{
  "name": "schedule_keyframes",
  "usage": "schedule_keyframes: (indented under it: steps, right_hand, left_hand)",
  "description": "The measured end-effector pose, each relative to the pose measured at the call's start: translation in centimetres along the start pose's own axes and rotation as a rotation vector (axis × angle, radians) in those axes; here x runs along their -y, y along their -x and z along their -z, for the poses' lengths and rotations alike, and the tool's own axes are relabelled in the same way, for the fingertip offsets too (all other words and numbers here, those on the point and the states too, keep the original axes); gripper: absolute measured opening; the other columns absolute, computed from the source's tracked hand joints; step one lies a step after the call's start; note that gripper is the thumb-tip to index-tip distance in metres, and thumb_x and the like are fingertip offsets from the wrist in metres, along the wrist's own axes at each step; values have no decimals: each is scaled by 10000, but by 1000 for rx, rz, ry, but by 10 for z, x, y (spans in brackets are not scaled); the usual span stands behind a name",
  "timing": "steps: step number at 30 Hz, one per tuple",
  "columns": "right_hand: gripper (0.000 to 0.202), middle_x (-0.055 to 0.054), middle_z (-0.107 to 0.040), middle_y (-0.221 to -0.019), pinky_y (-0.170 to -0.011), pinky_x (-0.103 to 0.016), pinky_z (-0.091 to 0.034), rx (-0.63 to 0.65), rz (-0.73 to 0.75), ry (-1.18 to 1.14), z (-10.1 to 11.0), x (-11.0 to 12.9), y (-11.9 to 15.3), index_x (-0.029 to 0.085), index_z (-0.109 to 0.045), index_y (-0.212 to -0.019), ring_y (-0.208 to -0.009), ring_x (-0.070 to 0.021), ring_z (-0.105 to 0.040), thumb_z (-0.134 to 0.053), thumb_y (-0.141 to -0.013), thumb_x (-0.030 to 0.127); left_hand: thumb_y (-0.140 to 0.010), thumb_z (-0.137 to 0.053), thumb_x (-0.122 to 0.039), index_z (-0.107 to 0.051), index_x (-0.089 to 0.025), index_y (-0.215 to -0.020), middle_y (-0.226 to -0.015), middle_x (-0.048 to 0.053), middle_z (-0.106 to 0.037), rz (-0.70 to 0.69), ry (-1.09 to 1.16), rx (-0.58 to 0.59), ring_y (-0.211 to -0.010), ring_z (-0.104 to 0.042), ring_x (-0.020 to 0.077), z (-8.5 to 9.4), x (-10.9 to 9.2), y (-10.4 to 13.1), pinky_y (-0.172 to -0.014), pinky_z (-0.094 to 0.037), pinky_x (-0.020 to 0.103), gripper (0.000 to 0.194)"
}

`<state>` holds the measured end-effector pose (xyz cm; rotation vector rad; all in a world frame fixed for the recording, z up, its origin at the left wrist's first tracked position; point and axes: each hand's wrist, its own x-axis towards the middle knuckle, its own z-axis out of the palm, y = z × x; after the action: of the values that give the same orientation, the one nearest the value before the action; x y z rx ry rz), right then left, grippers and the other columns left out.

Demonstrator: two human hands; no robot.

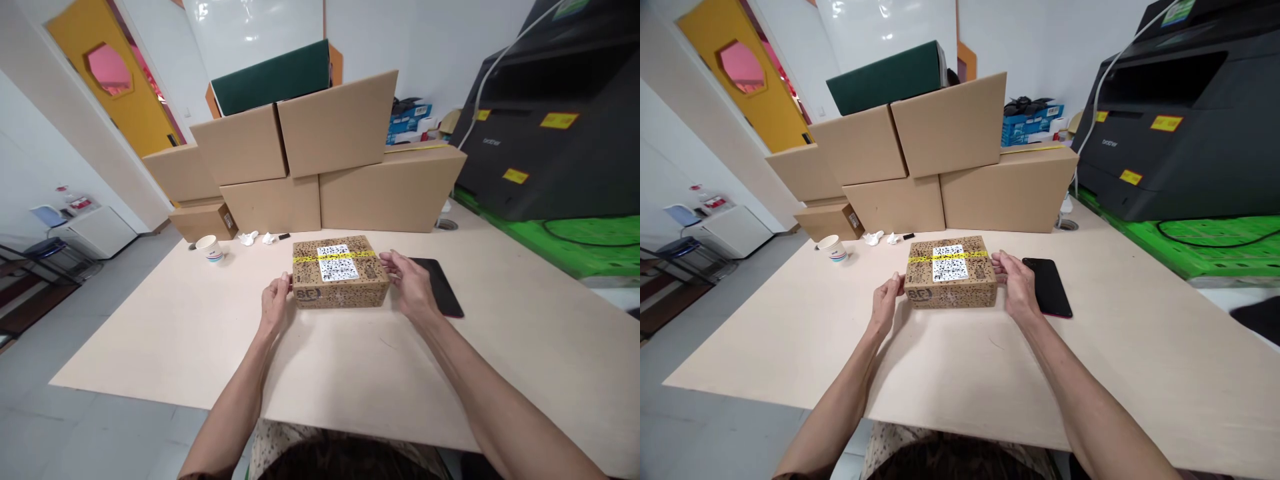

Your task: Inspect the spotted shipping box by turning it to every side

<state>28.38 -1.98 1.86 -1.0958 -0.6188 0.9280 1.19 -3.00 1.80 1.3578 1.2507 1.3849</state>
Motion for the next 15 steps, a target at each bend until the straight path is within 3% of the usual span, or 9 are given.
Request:
schedule_keyframes:
  steps: [4, 7, 10, 15]
  right_hand:
    - [404, -58, -740, -718, -529, -290, -407, -36, -49, 41, -1, 0, 0, 219, -766, -737, -613, -172, -596, -823, -620, 602]
    - [415, -54, -774, -781, -572, -291, -458, 12, -44, 41, -3, -2, 3, 231, -773, -750, -694, -193, -653, -854, -581, 602]
    - [439, -46, -771, -774, -599, -302, -478, 23, -9, 54, -3, -1, 4, 238, -781, -756, -707, -196, -655, -862, -573, 629]
    - [461, -37, -706, -680, -539, -284, -415, 3, -48, 77, 0, 0, 1, 221, -773, -702, -606, -153, -568, -852, -576, 658]
  left_hand:
    - [-839, -593, -801, -806, -114, -845, -869, 139, -789, 75, 17, -128, -795, -671, 227, 0, 3, -1, -788, -504, 362, 719]
    - [-815, -610, -814, -806, -132, -948, -956, 133, -802, 96, 53, -82, -872, -698, 247, -5, 3, 1, -800, -510, 357, 722]
    - [-823, -620, -796, -795, -146, -893, -878, 99, -797, 65, 61, -30, -842, -696, 244, -7, 0, 3, -781, -518, 347, 677]
    - [-797, -627, -814, -759, -131, -784, -774, 105, -769, 101, 62, -160, -719, -671, 215, -3, 1, 0, -704, -498, 335, 695]
